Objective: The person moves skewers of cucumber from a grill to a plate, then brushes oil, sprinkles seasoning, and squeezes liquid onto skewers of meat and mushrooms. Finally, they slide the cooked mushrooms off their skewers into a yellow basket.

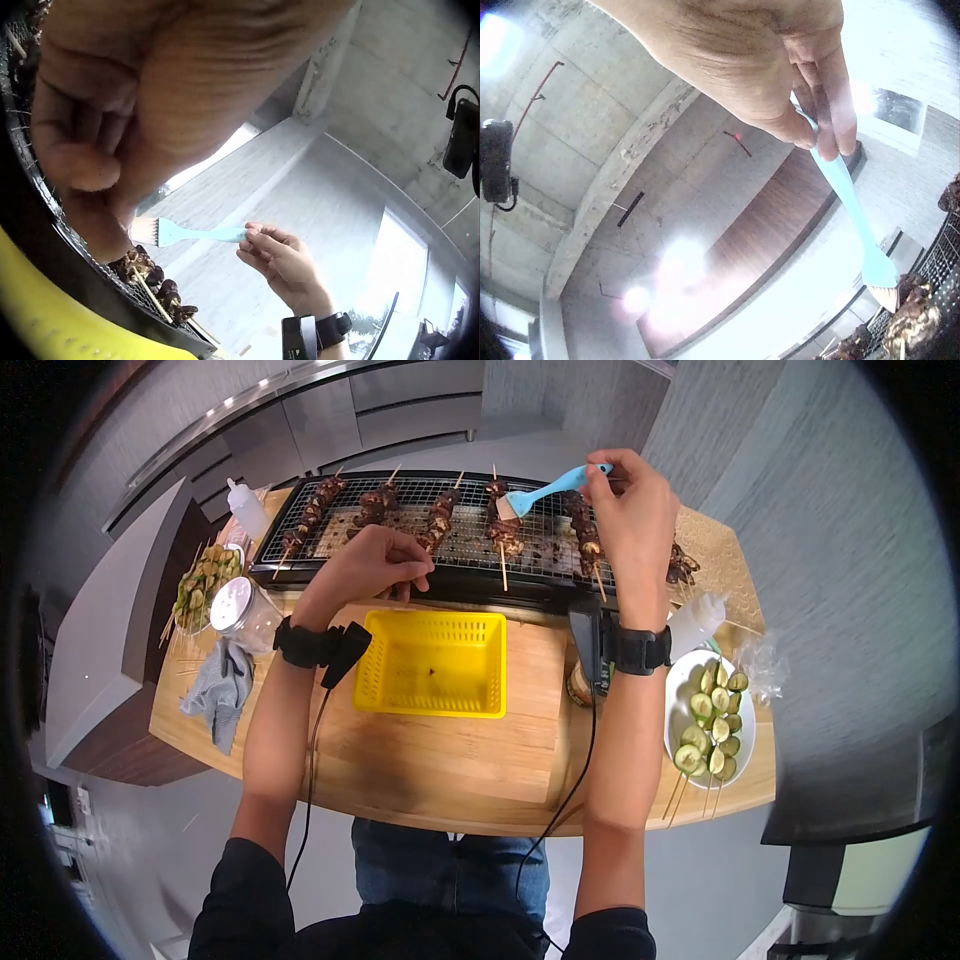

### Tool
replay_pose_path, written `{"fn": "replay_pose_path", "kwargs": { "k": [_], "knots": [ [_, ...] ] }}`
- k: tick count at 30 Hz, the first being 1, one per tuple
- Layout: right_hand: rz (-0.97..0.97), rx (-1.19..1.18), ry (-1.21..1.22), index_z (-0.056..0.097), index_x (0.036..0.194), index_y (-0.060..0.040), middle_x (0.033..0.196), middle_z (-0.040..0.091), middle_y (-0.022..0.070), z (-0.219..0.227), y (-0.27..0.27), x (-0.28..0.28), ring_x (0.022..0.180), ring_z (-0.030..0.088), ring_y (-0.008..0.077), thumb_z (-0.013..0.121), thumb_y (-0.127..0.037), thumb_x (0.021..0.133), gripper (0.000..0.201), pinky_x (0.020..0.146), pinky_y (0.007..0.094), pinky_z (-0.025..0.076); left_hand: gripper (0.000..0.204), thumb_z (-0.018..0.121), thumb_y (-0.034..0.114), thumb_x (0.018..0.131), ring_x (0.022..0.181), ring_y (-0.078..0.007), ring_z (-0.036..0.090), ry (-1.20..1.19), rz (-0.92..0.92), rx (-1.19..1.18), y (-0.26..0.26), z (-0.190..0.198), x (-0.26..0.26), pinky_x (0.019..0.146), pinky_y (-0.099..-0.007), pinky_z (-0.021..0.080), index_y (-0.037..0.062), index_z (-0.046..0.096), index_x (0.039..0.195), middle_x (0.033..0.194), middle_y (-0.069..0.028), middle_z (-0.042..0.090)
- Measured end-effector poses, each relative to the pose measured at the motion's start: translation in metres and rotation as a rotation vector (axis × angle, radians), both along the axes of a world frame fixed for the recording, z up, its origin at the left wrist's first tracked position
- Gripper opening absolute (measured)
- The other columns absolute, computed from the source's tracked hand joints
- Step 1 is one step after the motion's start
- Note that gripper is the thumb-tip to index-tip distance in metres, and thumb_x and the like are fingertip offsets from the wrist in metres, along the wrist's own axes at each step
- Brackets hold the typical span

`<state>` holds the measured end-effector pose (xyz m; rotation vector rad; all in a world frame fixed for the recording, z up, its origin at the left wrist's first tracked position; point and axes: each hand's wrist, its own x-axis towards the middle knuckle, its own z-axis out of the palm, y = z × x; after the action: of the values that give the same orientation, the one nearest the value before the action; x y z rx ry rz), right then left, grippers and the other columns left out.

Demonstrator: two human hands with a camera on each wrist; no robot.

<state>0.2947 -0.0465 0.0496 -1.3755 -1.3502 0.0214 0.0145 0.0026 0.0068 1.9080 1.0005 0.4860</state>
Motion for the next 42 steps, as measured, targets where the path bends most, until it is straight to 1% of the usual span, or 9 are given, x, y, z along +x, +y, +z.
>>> {"fn": "replay_pose_path", "kwargs": {
  "k": [6, 10, 15, 22, 25, 27, 31, 39, 42],
  "knots": [
    [0.015, 0.008, -0.003, 0.068, 0.099, -0.0001, 0.077, 0.071, 0.0100, -0.001, 0.000, -0.001, 0.071, 0.071, 0.0151, 0.064, -0.009, 0.088, 0.015, 0.063, 0.0264, 0.053, 0.014, 0.062, 0.006, 0.090, 0.057, -0.0092, 0.063, -0.001, -0.032, 0.012, 0.005, -0.009, -0.001, 0.053, -0.0226, 0.050, -0.0058, 0.067, 0.097, 0.080, -0.0087, 0.071],
    [0.018, 0.011, -0.017, 0.068, 0.100, 0.0002, 0.078, 0.071, 0.0105, -0.001, 0.000, 0.000, 0.073, 0.071, 0.0157, 0.064, -0.010, 0.089, 0.016, 0.064, 0.0266, 0.052, 0.015, 0.063, 0.005, 0.089, 0.058, -0.0095, 0.063, 0.046, 0.005, 0.014, 0.006, -0.009, -0.004, 0.053, -0.0227, 0.051, -0.0057, 0.067, 0.099, 0.081, -0.0093, 0.071],
    [0.008, 0.010, -0.016, 0.068, 0.101, -0.0003, 0.080, 0.071, 0.0105, -0.001, -0.001, -0.005, 0.077, 0.071, 0.0164, 0.063, -0.011, 0.089, 0.016, 0.066, 0.0267, 0.052, 0.018, 0.062, 0.002, 0.087, 0.060, -0.0113, 0.066, -0.008, 0.019, 0.019, 0.002, -0.005, -0.004, 0.054, -0.0231, 0.051, -0.0073, 0.067, 0.102, 0.083, -0.0104, 0.072],
    [0.080, 0.065, -0.073, 0.067, 0.100, -0.0008, 0.084, 0.072, 0.0130, -0.008, 0.005, -0.031, 0.082, 0.072, 0.0212, 0.062, -0.009, 0.089, 0.015, 0.072, 0.0286, 0.053, 0.019, 0.061, 0.004, 0.088, 0.059, -0.0128, 0.067, 0.011, 0.030, 0.103, 0.007, -0.009, -0.008, 0.052, -0.0235, 0.051, -0.0084, 0.067, 0.101, 0.084, -0.0113, 0.072],
    [0.088, 0.060, -0.086, 0.067, 0.100, -0.0007, 0.084, 0.073, 0.0131, -0.007, 0.003, -0.034, 0.083, 0.072, 0.0220, 0.062, -0.009, 0.089, 0.015, 0.072, 0.0290, 0.053, 0.020, 0.060, 0.005, 0.089, 0.059, -0.0139, 0.068, 0.053, 0.079, 0.106, 0.005, -0.005, -0.009, 0.052, -0.0238, 0.050, -0.0082, 0.066, 0.102, 0.083, -0.0114, 0.072],
    [0.089, 0.061, -0.082, 0.067, 0.100, -0.0007, 0.084, 0.073, 0.0129, -0.007, 0.003, -0.033, 0.083, 0.072, 0.0220, 0.062, -0.009, 0.089, 0.015, 0.073, 0.0291, 0.053, 0.017, 0.060, 0.003, 0.086, 0.059, -0.0185, 0.070, 0.030, 0.158, 0.091, 0.003, -0.002, -0.010, 0.054, -0.0265, 0.054, -0.0097, 0.067, 0.095, 0.078, -0.0143, 0.071],
    [0.071, 0.064, -0.075, 0.068, 0.100, -0.0007, 0.083, 0.073, 0.0129, -0.006, 0.003, -0.032, 0.083, 0.072, 0.0223, 0.062, -0.009, 0.089, 0.015, 0.072, 0.0292, 0.054, 0.019, 0.060, 0.008, 0.090, 0.060, -0.0157, 0.069, 0.046, 0.193, 0.071, 0.007, -0.005, -0.012, 0.050, -0.0245, 0.051, -0.0061, 0.066, 0.102, 0.081, -0.0127, 0.072],
    [0.060, 0.069, -0.081, 0.068, 0.100, -0.0004, 0.083, 0.073, 0.0127, -0.004, 0.002, -0.034, 0.082, 0.072, 0.0220, 0.062, -0.009, 0.089, 0.015, 0.073, 0.0294, 0.054, 0.023, 0.063, 0.014, 0.091, 0.056, -0.0145, 0.068, 0.146, 0.174, -0.090, 0.008, 0.000, -0.014, 0.051, -0.0231, 0.053, -0.0079, 0.067, 0.091, 0.070, -0.0103, 0.070],
    [0.044, 0.063, -0.105, 0.068, 0.099, -0.0003, 0.083, 0.073, 0.0127, -0.003, 0.001, -0.032, 0.081, 0.072, 0.0219, 0.062, -0.009, 0.089, 0.015, 0.072, 0.0296, 0.054, 0.024, 0.063, 0.015, 0.092, 0.056, -0.0128, 0.067, 0.062, 0.136, -0.114, 0.011, -0.006, -0.012, 0.050, -0.0221, 0.051, -0.0079, 0.068, 0.091, 0.071, -0.0097, 0.070]
  ]
}}
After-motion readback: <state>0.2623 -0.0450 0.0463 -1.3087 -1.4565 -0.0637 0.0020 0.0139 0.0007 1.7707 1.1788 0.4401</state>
